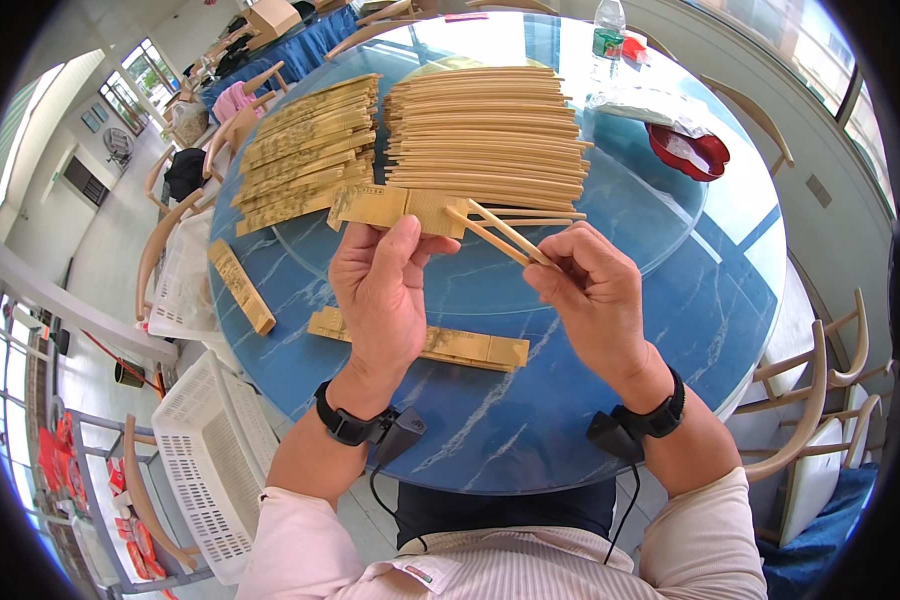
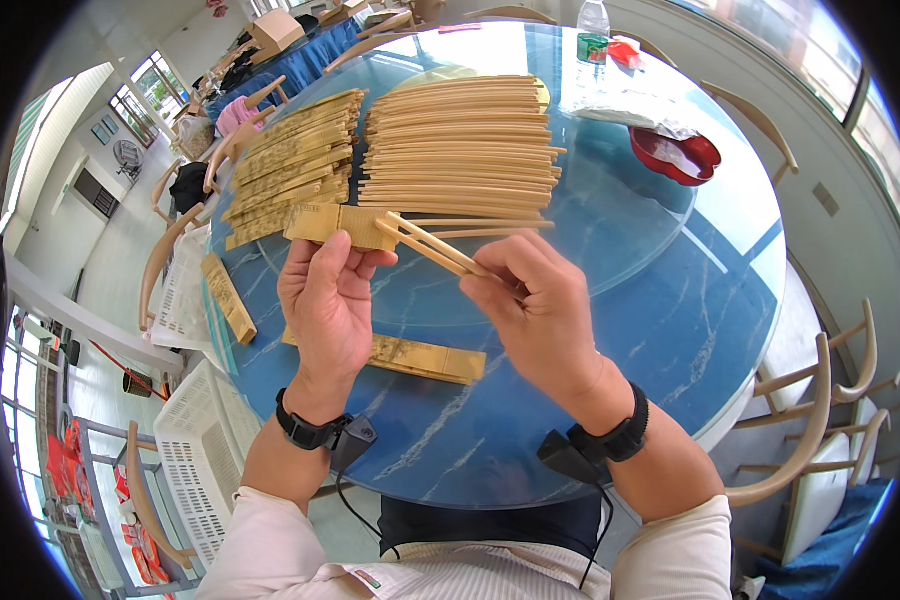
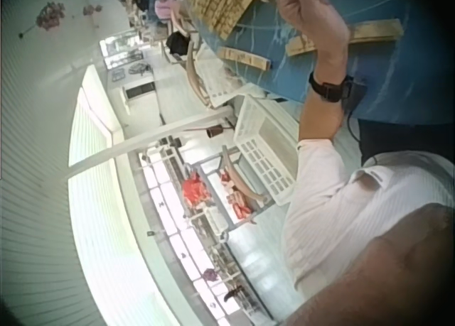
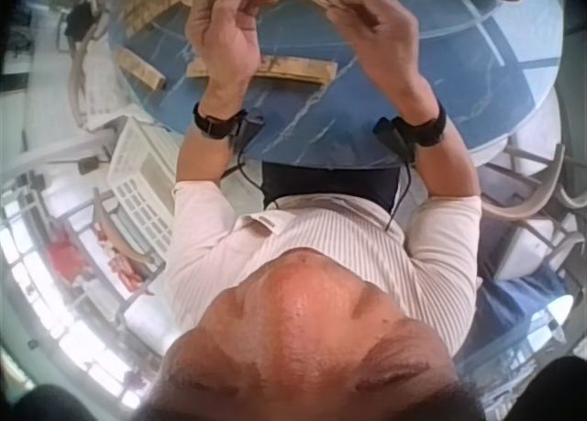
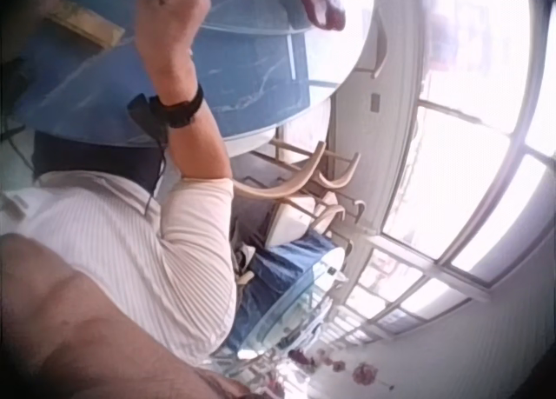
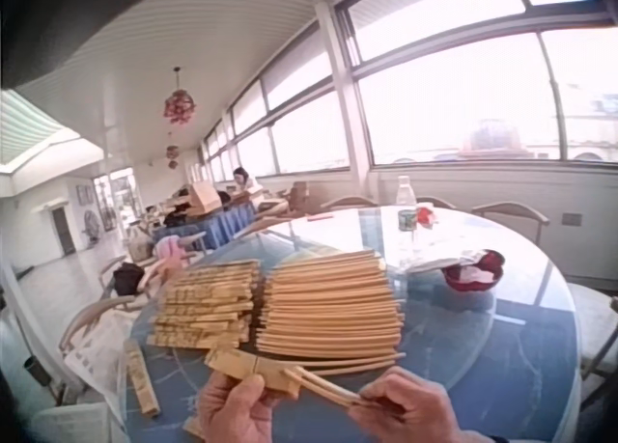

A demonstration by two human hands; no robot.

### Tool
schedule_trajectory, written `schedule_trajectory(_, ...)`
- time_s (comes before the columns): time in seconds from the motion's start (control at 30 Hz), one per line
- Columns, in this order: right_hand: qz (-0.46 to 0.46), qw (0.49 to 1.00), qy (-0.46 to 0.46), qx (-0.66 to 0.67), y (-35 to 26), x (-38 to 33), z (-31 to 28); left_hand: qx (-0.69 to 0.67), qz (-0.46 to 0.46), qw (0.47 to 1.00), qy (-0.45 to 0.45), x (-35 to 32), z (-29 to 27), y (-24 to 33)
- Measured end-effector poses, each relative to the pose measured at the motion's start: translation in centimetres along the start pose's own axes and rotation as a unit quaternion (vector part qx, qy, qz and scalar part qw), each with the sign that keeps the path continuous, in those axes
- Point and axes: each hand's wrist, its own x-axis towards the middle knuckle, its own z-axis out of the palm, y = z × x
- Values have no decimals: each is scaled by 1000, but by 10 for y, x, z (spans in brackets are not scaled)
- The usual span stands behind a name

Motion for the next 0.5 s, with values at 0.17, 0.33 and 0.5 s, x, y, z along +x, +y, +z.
schedule_trajectory(0.17, 36, 999, -8, 31, -6, 0, -1, 4, 14, 1000, 4, 1, -1, 1)
schedule_trajectory(0.33, 96, 992, -1, 82, -17, 0, 1, 20, 15, 1000, 11, 2, -4, 2)
schedule_trajectory(0.5, -46, 998, 41, -28, -5, 4, -3, 32, 19, 999, 18, 2, -1, 2)
